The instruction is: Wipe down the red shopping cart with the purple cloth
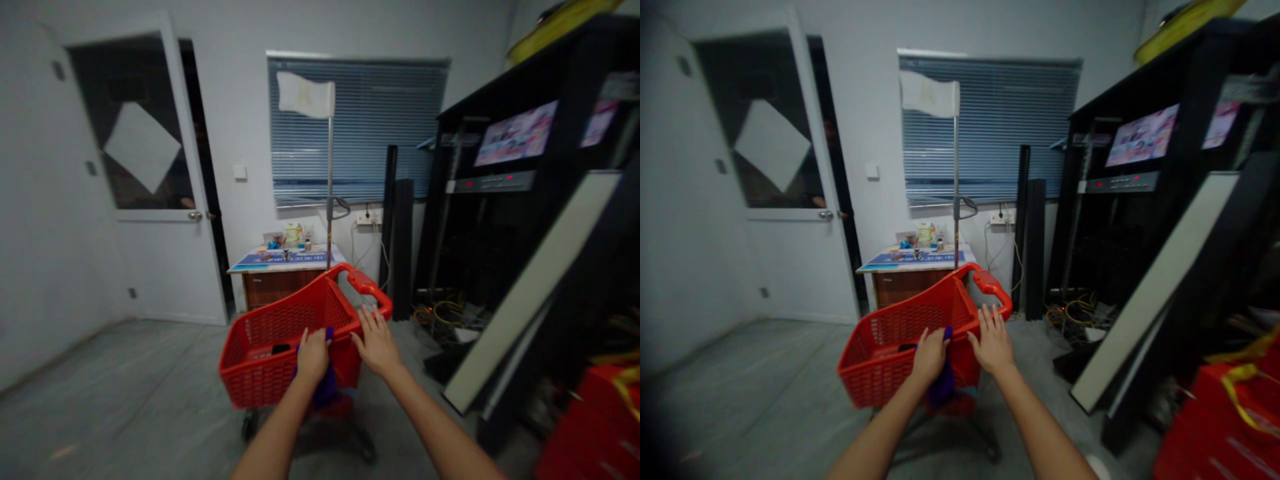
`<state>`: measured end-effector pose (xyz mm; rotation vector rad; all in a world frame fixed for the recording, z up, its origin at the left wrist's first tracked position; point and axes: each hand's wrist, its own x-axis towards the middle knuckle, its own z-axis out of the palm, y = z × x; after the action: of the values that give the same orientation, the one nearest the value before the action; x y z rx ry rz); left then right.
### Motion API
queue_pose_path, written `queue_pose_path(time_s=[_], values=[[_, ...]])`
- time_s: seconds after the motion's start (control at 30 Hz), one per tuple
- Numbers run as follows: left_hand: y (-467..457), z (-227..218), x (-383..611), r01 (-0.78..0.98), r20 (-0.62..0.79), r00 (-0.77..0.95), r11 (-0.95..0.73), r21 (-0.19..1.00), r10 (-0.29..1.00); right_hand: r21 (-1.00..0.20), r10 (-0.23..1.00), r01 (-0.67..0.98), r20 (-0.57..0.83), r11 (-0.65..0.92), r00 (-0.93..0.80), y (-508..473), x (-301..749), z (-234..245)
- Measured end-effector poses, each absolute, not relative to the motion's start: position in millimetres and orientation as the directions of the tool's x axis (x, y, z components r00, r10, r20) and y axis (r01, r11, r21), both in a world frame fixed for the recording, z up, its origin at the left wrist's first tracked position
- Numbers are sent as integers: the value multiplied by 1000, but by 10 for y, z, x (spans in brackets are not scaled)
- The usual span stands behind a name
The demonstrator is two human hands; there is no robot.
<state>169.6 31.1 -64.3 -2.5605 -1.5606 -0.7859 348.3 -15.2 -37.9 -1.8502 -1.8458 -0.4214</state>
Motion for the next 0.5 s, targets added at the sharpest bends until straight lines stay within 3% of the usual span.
queue_pose_path(time_s=[0.27,0.5], values=[[346,-716,1443,844,456,355,-489,219,816,-92,812,991,583,93,-21,-147,3340,-508],[291,-579,1363,827,456,361,-505,247,814,-146,827,982,563,118,-16,-230,3062,-442]])
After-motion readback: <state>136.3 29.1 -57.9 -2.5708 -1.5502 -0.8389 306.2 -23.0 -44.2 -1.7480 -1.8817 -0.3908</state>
